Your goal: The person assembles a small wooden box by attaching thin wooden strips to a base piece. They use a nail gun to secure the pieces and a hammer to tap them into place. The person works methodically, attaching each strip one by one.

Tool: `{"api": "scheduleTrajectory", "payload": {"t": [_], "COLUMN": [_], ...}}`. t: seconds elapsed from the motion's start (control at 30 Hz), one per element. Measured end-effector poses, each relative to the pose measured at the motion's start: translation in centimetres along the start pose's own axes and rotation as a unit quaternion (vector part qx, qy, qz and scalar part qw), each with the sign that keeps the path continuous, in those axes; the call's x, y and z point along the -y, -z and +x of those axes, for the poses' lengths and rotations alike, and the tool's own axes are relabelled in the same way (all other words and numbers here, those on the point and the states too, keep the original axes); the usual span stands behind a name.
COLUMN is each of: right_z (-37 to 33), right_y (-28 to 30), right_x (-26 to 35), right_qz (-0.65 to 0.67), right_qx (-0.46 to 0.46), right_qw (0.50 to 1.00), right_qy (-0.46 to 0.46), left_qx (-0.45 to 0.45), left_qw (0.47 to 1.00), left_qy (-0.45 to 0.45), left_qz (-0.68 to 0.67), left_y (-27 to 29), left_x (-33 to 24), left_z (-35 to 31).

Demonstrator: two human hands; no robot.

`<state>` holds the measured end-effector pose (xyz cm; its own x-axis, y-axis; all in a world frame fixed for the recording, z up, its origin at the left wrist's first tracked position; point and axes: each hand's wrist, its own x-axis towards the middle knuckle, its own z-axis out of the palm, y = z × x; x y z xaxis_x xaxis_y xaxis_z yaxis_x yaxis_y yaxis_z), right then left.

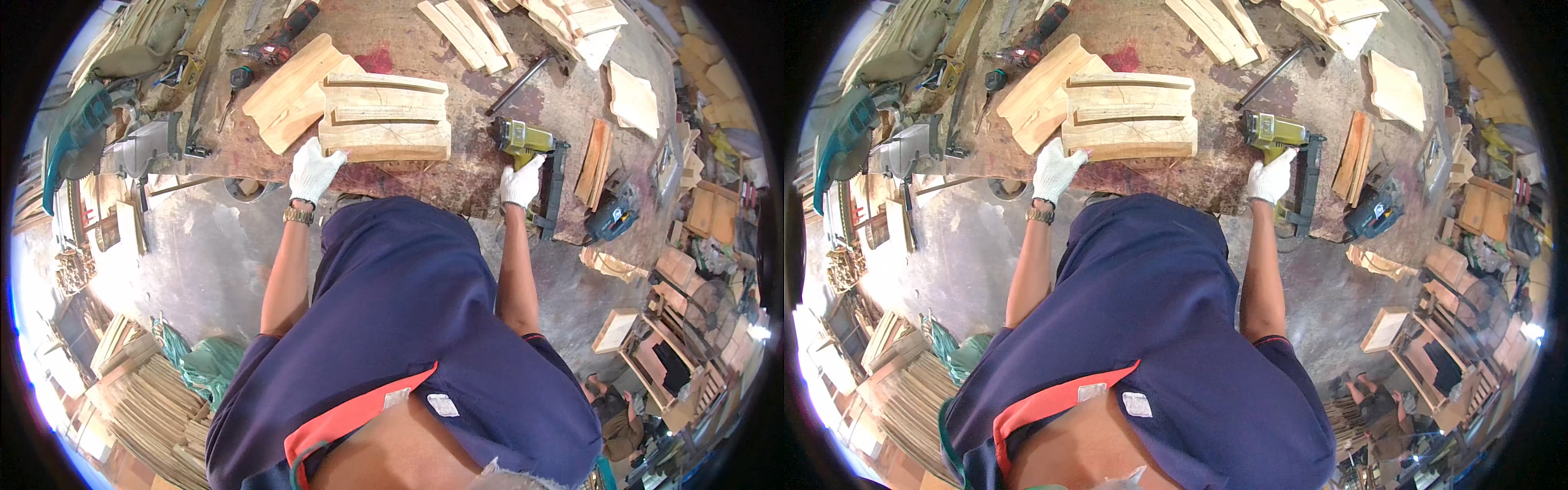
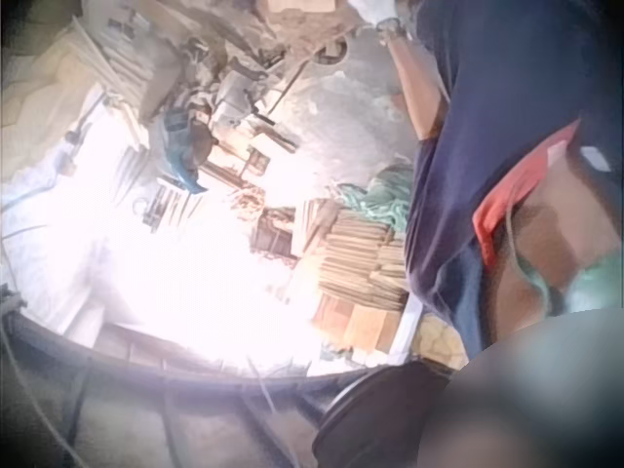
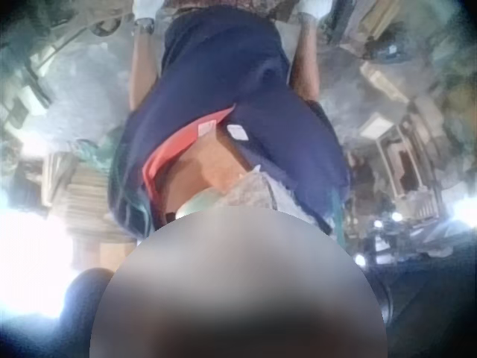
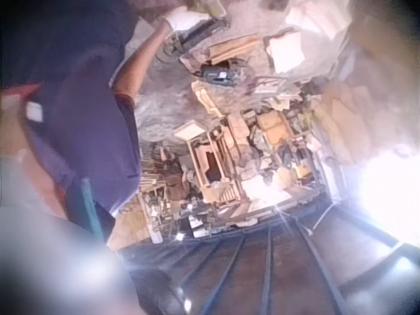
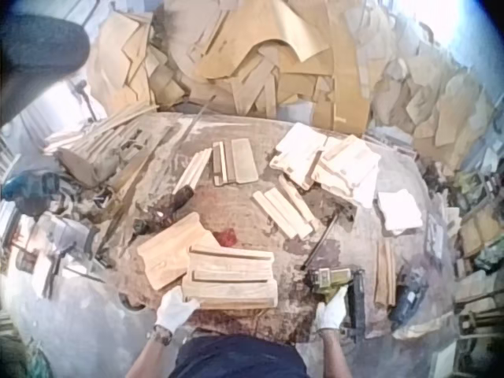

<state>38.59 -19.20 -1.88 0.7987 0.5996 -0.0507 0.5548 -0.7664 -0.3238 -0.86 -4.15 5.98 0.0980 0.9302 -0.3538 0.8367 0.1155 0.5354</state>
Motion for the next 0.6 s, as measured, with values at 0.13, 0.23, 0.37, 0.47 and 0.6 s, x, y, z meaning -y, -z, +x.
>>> {"api": "scheduleTrajectory", "payload": {"t": [0.13, 0.23, 0.37, 0.47, 0.6], "right_z": [1.7, 0.6, -1.3, -2.7, -4.1], "right_y": [2.4, 7.9, 12.9, 13.6, 12.6], "right_x": [0.3, -0.1, 0.2, 1.4, 3.0], "right_qz": [0.012, 0.159, 0.322, 0.341, 0.438], "right_qx": [0.088, 0.124, 0.304, 0.418, 0.406], "right_qw": [0.996, 0.974, 0.893, 0.839, 0.802], "right_qy": [-0.001, 0.108, 0.076, -0.070, -0.008], "left_qx": [-0.025, -0.030, -0.031, -0.023, -0.029], "left_qw": [0.999, 0.999, 0.999, 1.000, 0.999], "left_qy": [-0.022, -0.024, -0.023, -0.021, -0.026], "left_qz": [0.009, 0.025, 0.011, -0.001, 0.001], "left_y": [0.3, 0.4, 0.4, 0.4, 0.7], "left_x": [-0.9, -1.3, -1.4, -1.3, -1.8], "left_z": [-0.3, -0.5, -0.6, -0.7, -1.0]}}
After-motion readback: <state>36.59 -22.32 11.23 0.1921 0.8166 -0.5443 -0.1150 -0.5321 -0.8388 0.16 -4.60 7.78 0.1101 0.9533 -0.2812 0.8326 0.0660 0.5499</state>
